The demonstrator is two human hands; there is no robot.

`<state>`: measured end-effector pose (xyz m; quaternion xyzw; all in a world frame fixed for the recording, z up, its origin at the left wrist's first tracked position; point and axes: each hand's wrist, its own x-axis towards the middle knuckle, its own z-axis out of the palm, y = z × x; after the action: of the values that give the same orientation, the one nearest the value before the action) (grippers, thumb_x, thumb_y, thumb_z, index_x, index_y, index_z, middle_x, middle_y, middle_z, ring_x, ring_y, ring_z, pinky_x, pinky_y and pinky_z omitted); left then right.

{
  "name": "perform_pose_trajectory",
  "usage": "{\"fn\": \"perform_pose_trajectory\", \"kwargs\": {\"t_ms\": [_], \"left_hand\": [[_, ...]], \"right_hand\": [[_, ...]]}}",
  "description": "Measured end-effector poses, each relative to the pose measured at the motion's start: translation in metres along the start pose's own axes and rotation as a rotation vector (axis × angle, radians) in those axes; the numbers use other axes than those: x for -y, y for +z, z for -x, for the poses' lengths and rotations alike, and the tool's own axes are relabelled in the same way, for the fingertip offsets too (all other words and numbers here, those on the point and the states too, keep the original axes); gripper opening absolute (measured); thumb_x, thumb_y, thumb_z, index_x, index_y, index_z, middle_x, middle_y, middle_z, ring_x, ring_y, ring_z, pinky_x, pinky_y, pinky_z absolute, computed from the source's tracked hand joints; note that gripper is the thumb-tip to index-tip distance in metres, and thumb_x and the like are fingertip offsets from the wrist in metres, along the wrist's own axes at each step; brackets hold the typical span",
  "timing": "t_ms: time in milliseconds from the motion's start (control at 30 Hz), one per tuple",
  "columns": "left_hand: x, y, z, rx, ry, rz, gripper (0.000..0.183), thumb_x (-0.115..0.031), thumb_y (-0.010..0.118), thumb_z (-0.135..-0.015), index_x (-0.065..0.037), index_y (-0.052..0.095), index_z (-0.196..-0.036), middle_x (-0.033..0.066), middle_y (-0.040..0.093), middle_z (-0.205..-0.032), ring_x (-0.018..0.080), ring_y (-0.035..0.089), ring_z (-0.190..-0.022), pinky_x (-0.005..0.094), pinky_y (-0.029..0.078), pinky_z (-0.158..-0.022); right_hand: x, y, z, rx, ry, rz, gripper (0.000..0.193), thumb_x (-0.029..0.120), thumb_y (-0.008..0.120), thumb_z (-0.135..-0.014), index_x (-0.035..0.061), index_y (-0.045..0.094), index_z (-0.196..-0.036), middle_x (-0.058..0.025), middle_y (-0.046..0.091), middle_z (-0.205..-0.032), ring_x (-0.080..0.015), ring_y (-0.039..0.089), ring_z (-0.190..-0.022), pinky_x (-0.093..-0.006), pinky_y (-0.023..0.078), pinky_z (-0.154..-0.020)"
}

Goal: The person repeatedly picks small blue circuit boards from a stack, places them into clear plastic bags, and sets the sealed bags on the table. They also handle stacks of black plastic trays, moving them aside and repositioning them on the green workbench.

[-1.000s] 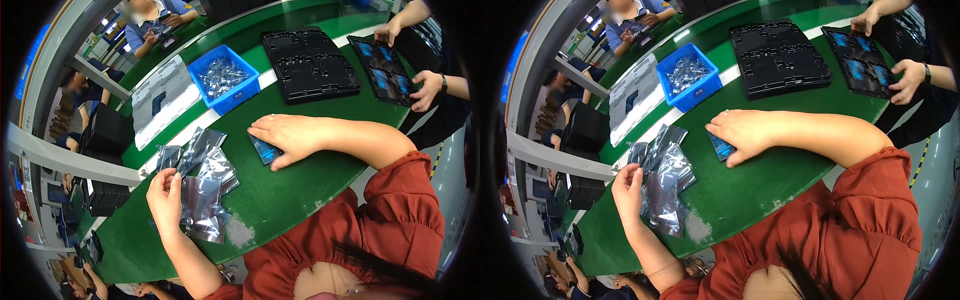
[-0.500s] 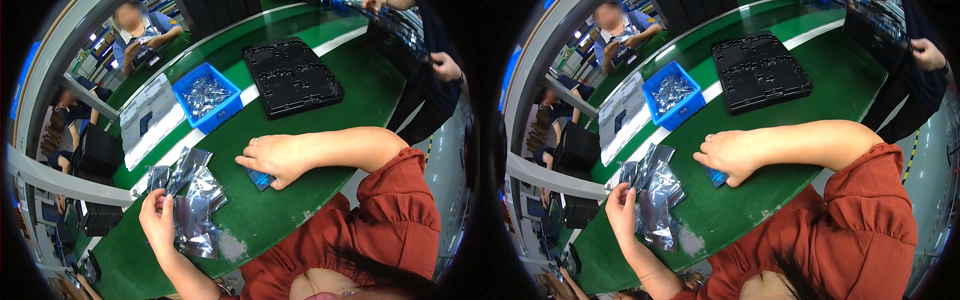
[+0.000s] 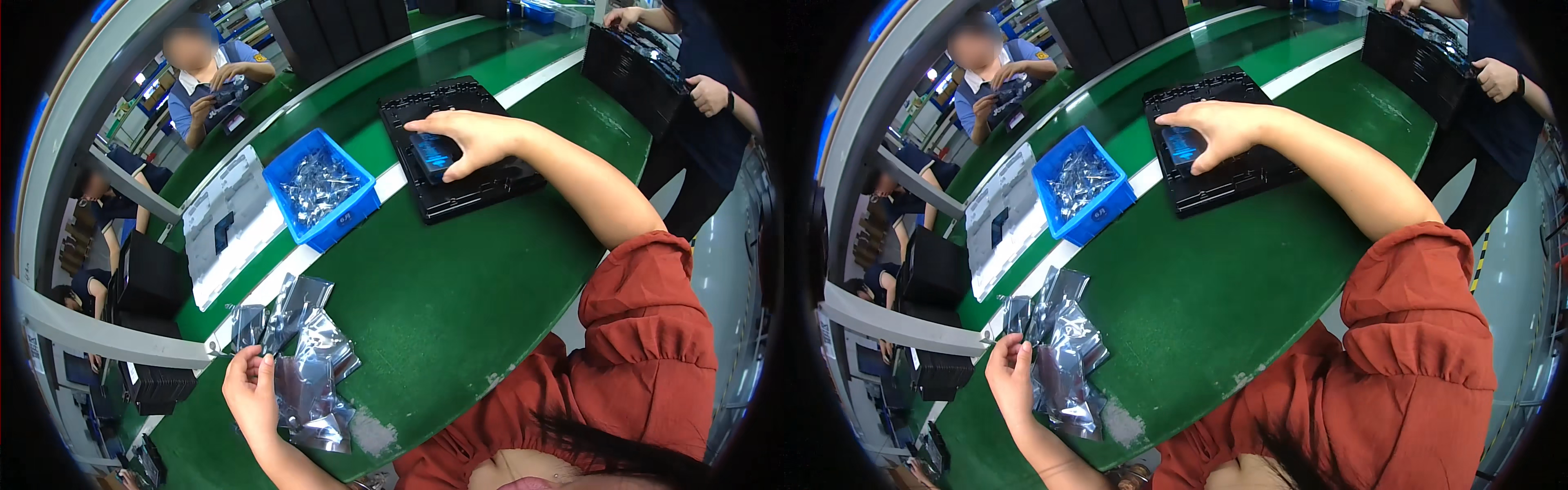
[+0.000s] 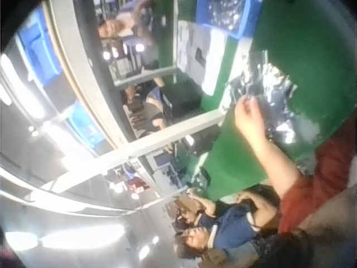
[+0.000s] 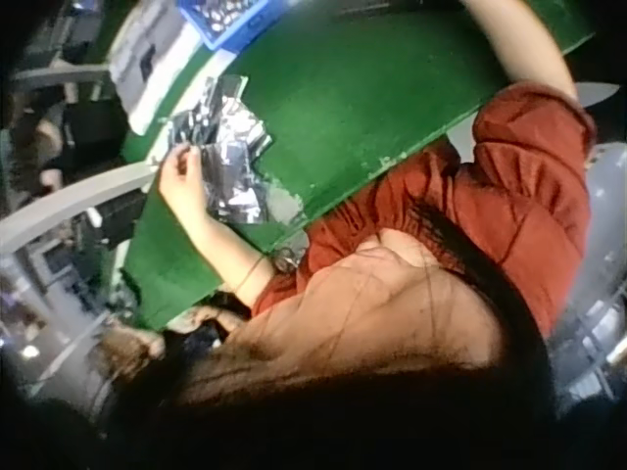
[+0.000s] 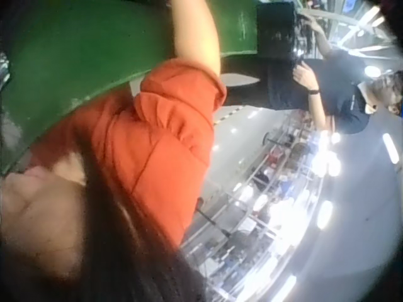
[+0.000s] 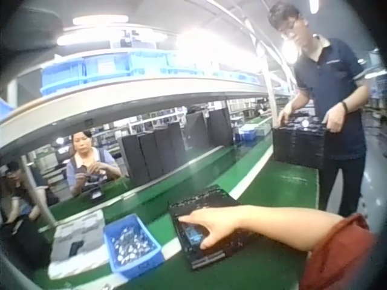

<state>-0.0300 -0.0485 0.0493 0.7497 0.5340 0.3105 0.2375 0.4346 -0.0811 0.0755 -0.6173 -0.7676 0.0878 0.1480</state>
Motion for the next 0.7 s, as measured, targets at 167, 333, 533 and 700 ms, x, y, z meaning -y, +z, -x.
{"fn": "perform_pose_trajectory", "kwargs": {"t_ms": [167, 333, 533, 700], "left_hand": [[0.003, 0.0, 0.0, -0.003, -0.022, -0.002, 0.02, -0.006, 0.066, -0.08, 0.004, 0.062, -0.097, 0.0049, 0.057, -0.078, 0.0107, 0.051, -0.068, 0.0232, 0.044, -0.061], [0.004, 0.003, -0.001, 0.02, -0.033, 0.016, 0.019, -0.004, 0.065, -0.08, 0.003, 0.062, -0.097, 0.0043, 0.056, -0.077, 0.0104, 0.051, -0.068, 0.023, 0.044, -0.062], [0.01, 0.004, -0.003, 0.03, -0.06, 0.046, 0.018, -0.003, 0.065, -0.08, 0.003, 0.062, -0.097, 0.0044, 0.057, -0.079, 0.01, 0.051, -0.068, 0.0227, 0.044, -0.063], [0.005, 0.003, -0.003, 0.049, -0.076, 0.029, 0.018, -0.005, 0.064, -0.082, 0.003, 0.061, -0.097, 0.0023, 0.055, -0.079, 0.0087, 0.049, -0.07, 0.0215, 0.043, -0.063]], "right_hand": [[-0.036, -0.02, 0.036, 0.013, 0.039, -0.006, 0.094, 0.02, 0.081, -0.061, 0.0089, 0.032, -0.141, -0.0188, 0.044, -0.134, -0.0338, 0.042, -0.123, -0.04, 0.034, -0.105], [-0.063, -0.031, 0.064, 0.106, 0.114, -0.153, 0.096, 0.016, 0.083, -0.057, 0.0088, 0.035, -0.14, -0.0156, 0.046, -0.135, -0.0285, 0.041, -0.127, -0.0373, 0.031, -0.108], [-0.099, -0.039, 0.03, -0.093, 0.09, -0.333, 0.089, 0.014, 0.08, -0.061, 0.0093, 0.037, -0.139, -0.0128, 0.045, -0.137, -0.0259, 0.042, -0.126, -0.0352, 0.031, -0.107], [-0.137, -0.032, -0.012, -0.079, 0.246, -0.038, 0.086, 0.01, 0.079, -0.061, 0.0116, 0.04, -0.137, -0.0133, 0.043, -0.137, -0.0293, 0.041, -0.127, -0.0374, 0.032, -0.107]]}}
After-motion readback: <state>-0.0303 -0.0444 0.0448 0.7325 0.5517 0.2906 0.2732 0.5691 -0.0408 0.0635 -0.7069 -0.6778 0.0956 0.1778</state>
